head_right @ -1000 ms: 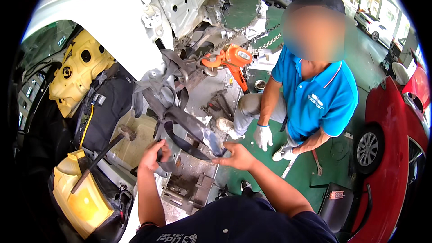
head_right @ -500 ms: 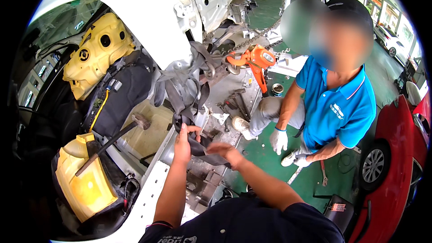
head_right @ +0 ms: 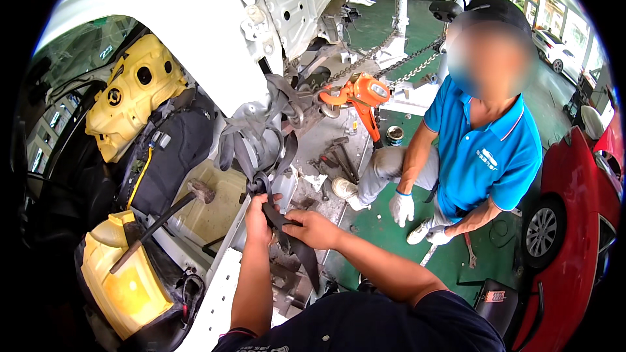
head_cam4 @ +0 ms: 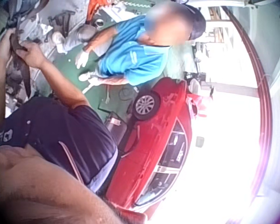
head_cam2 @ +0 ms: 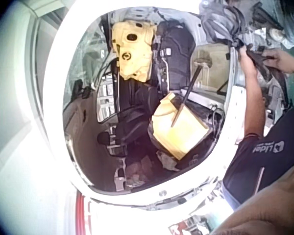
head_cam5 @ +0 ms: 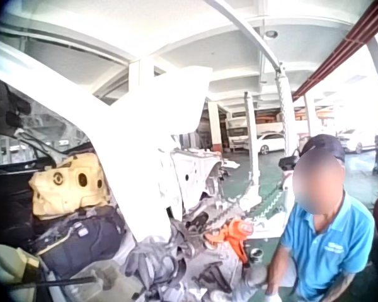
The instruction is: The person secures a damaged white car frame using a black strap and an orange chain hoist. They repeatedly wrap the strap around the frame, adjust the hoist, and pull the chain to apply tension while a coworker observes.
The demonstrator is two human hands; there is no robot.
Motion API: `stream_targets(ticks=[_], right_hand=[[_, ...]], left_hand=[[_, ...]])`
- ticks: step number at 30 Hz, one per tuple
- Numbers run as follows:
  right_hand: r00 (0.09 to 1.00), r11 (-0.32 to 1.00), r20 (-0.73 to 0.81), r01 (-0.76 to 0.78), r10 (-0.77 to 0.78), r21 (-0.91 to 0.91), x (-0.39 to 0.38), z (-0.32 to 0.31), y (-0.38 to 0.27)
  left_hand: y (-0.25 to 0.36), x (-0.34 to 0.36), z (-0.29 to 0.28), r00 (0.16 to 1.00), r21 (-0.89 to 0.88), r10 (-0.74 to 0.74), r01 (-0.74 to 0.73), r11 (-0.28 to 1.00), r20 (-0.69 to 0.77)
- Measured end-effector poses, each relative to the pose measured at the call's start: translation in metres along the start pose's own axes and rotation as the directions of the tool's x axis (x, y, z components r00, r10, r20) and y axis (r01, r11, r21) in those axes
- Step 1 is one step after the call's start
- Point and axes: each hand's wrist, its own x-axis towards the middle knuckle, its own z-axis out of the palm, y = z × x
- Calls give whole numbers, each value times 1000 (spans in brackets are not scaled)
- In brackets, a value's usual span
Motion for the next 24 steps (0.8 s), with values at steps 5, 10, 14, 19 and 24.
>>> stream_targets(ticks=[5, 10, 14, 19, 24], right_hand=[[995, 985, 31, -97, 93, 142, 11, -20, -8], [987, 995, -124, 101, -102, -14, 37, -33, 41], [991, 993, -87, 100, -105, -61, 57, -38, 43], [972, 937, -179, 86, -154, -338, 86, -47, 47], [864, 793, -295, 174, -407, -583, 115, -20, 51]], left_hand=[[14, -5, 10, 999, -86, -32, 29, 996, -37], [0, -9, 11, 992, -305, 43, -78, 949, -120], [-7, -4, -6, 989, -238, 26, -60, 969, -147], [7, -4, -9, 985, -120, -117, 102, 987, -127], [20, -15, -4, 968, -144, -158, 188, 972, 194]])
